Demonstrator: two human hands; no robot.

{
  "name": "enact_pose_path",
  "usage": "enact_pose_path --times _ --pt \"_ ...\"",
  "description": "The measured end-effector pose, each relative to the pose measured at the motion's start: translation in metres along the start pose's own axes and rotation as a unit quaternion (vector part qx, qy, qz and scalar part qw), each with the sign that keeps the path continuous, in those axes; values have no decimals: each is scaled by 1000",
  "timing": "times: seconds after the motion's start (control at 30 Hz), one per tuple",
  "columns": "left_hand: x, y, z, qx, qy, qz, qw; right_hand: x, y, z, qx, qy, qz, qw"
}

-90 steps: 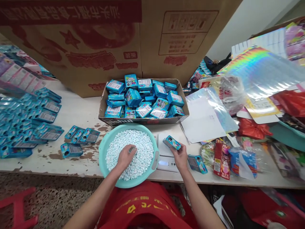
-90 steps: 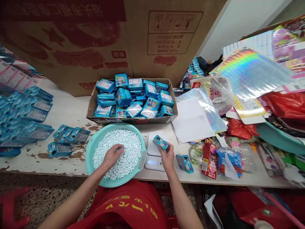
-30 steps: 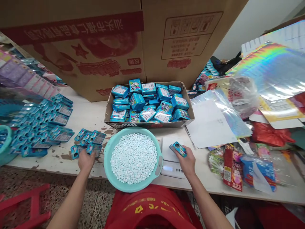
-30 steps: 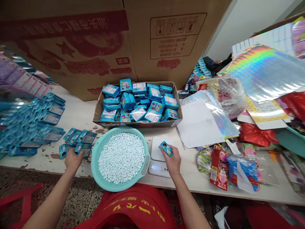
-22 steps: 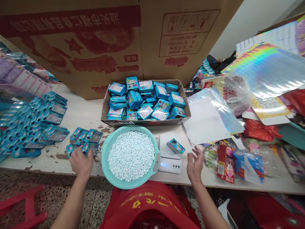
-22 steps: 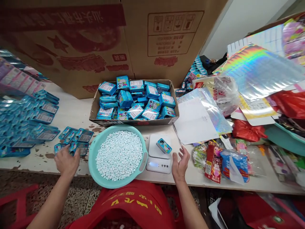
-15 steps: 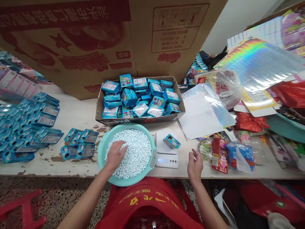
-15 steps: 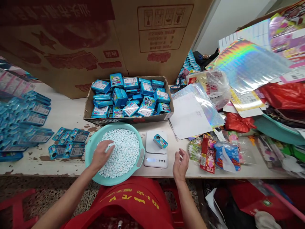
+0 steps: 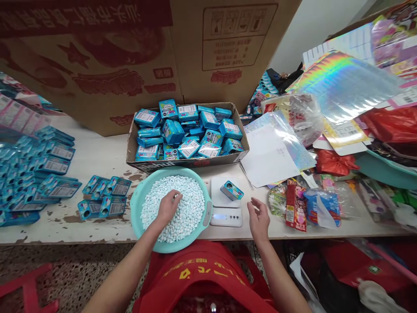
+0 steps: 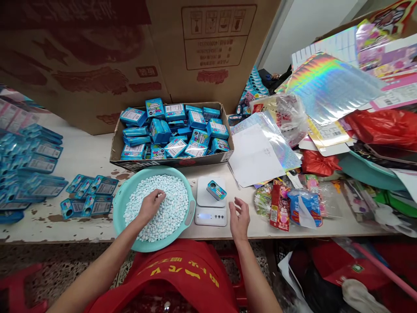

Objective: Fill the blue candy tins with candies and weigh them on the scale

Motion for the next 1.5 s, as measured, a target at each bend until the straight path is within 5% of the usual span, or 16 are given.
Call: enact_pose_path --times 0.13,0.37,0.5,0.7,0.83,1.1,1.2,1.3,1.37,1.43,1.5 --pt "-18 3 0 44 362 -170 916 -19 -6 29 -52 -16 -41 998" --pt "-18 8 8 68 518 -261 812 -46 -9 57 -62 38 -45 996" --pt "20 8 8 66 579 -260 770 -101 23 63 -92 54 -166 980" --pt "105 5 -12 123 528 -75 837 -147 86 106 -218 85 -289 928" --pt "117 7 -10 153 470 -15 869 -148 100 123 -237 90 -293 922" --pt "95 1 -19 180 475 -26 861 -141 96 123 -226 100 -280 928" --pt "62 0 -28 202 358 -27 911 -138 95 118 -230 85 -264 933" --pt "36 4 -15 87 46 37 994 -136 94 112 -232 57 -240 941" --pt "21 12 8 -31 -131 81 988 -135 92 108 -224 49 -232 945" --pt "7 18 21 -79 -179 76 978 -133 91 106 -215 53 -230 948" --pt "-2 17 15 -42 -111 22 993 -131 89 105 -211 60 -229 949"
Point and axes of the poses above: each hand's wrist, its own y-axis away from the middle knuckle, its own z-axis out of the palm, x = y × z, the point moved 8 cm from there along -y, towards the middle knuckle, and after that the axes turned 10 degrees about z, right-handed, at the moved point
